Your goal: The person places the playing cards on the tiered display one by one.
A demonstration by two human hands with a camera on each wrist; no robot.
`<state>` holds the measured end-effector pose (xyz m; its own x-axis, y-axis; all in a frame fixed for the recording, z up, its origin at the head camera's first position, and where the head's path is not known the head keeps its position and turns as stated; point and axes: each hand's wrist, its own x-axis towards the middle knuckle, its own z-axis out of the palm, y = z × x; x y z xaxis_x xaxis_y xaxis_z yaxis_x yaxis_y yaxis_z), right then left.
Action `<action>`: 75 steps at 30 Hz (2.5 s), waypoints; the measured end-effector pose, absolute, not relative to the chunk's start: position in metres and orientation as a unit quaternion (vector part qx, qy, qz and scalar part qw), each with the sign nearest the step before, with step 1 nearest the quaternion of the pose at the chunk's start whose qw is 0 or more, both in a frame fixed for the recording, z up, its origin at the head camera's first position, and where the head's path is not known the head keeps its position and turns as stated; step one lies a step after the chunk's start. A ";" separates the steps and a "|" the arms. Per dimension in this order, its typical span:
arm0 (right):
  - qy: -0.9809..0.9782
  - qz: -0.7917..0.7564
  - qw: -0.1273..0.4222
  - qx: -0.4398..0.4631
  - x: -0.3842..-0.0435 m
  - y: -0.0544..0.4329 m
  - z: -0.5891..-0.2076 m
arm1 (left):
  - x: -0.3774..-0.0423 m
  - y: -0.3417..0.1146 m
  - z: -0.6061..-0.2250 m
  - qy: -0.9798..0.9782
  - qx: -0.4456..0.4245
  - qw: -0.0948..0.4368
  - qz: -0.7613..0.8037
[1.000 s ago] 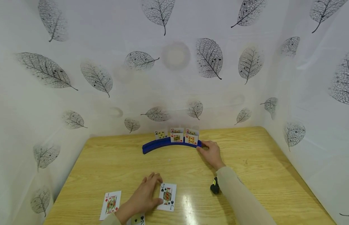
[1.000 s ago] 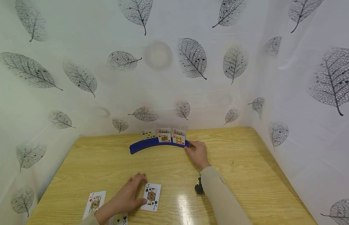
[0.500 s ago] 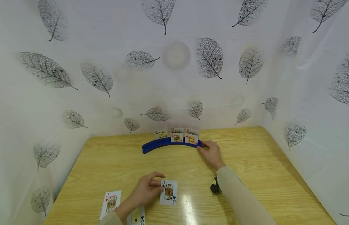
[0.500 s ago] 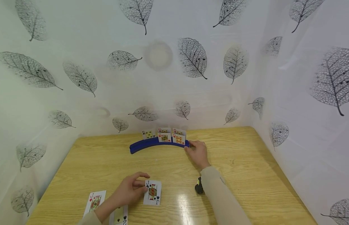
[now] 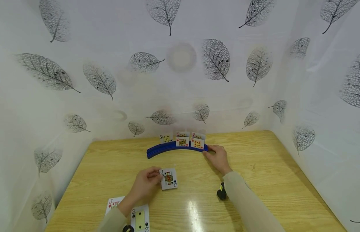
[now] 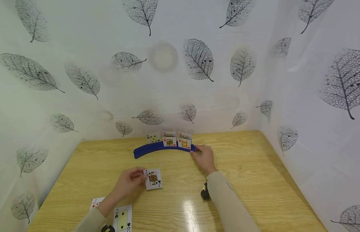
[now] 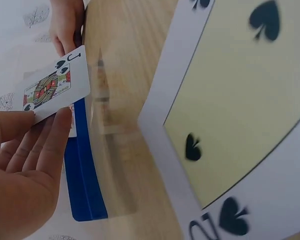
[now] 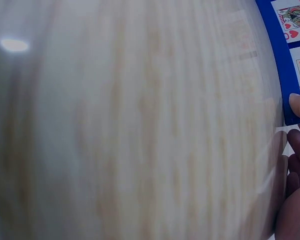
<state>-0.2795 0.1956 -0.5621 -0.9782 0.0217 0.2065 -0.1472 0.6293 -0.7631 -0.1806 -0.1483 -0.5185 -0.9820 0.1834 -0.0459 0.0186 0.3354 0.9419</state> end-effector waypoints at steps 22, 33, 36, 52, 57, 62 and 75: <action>-0.896 0.433 0.090 0.027 -0.279 0.194 -0.559 | -0.227 -0.148 -0.504 0.836 0.070 -0.066 0.539; -0.896 0.434 0.094 0.024 -0.280 0.193 -0.561 | -0.248 -0.139 -0.499 0.851 0.064 -0.104 0.511; -0.897 0.430 0.097 0.026 -0.280 0.193 -0.562 | -0.252 -0.137 -0.499 0.850 0.063 -0.113 0.510; -0.900 0.423 0.098 0.031 -0.280 0.196 -0.564 | -0.274 -0.126 -0.507 0.847 0.050 -0.150 0.508; -0.899 0.426 0.093 0.027 -0.280 0.195 -0.563 | -0.280 -0.126 -0.510 0.845 0.048 -0.161 0.508; -0.900 0.426 0.093 0.026 -0.281 0.195 -0.563 | -0.284 -0.124 -0.514 0.840 0.053 -0.178 0.510; -0.900 0.425 0.097 0.032 -0.280 0.195 -0.562 | -0.286 -0.124 -0.517 0.832 0.046 -0.170 0.525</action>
<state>-0.2798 0.1946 -0.5624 -0.9790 0.0244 0.2023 -0.1406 0.6374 -0.7576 -0.2862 -0.1236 -0.5166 -0.9376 -0.1019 0.3324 0.2561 0.4441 0.8586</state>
